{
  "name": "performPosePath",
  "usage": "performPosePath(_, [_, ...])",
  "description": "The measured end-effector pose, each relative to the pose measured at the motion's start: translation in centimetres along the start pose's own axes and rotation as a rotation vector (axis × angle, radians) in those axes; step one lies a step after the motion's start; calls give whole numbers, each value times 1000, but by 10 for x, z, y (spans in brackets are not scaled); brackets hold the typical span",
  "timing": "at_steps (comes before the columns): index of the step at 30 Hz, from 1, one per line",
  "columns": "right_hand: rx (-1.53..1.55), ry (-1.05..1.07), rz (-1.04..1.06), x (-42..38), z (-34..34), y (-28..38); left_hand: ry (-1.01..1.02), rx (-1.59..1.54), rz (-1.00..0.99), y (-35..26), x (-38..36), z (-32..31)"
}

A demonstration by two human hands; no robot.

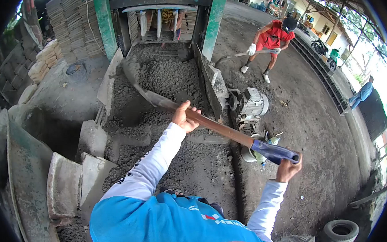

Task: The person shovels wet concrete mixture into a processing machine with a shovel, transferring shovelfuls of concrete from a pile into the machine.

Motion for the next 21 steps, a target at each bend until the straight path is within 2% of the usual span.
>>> performPosePath(1, [163, 9, -22, -7, -13, -31, 8, 79, -39, 2, -1, -5])
performPosePath(3, [136, 48, -357, -13, -14, -59, 161, 137, -16, 20, -23, -10])
performPosePath(5, [242, 132, -561, -19, -19, -111, 317, 152, 84, 51, -57, -8])
performPosePath(7, [246, 201, -497, -21, -22, -154, 438, 246, 66, 78, -85, 11])
performPosePath(8, [346, 186, -519, -25, -34, -187, 503, 252, 30, 87, -97, 26])
performPosePath(9, [439, 176, -543, -23, -43, -211, 469, 228, -44, 96, -113, 40])
performPosePath(11, [442, 379, -504, -18, -65, -198, 307, 139, -201, 101, -131, 90])
performPosePath(13, [315, 633, -361, -15, -88, -170, -20, -155, -305, 110, -156, 141])
performPosePath(15, [270, 864, -217, -28, -119, -160, -275, -262, -446, 119, -178, 212])
performPosePath(17, [321, 941, 107, -37, -132, -108, -520, -443, -551, 140, -208, 279])
performPosePath(19, [420, 1164, 233, -52, -136, -47, -653, -571, -655, 165, -242, 342])
performPosePath(21, [417, 1425, 295, -80, -142, -13, -753, -710, -722, 194, -276, 396])
Point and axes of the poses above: each hand's wrist, its own x-axis towards the middle knuckle, its own z-axis out of the back of the hand, y = z × x, the point moved 6 cm from there along x, towards the middle knuckle, and after that the axes turned 15 degrees about -x, right-handed, at the moved point
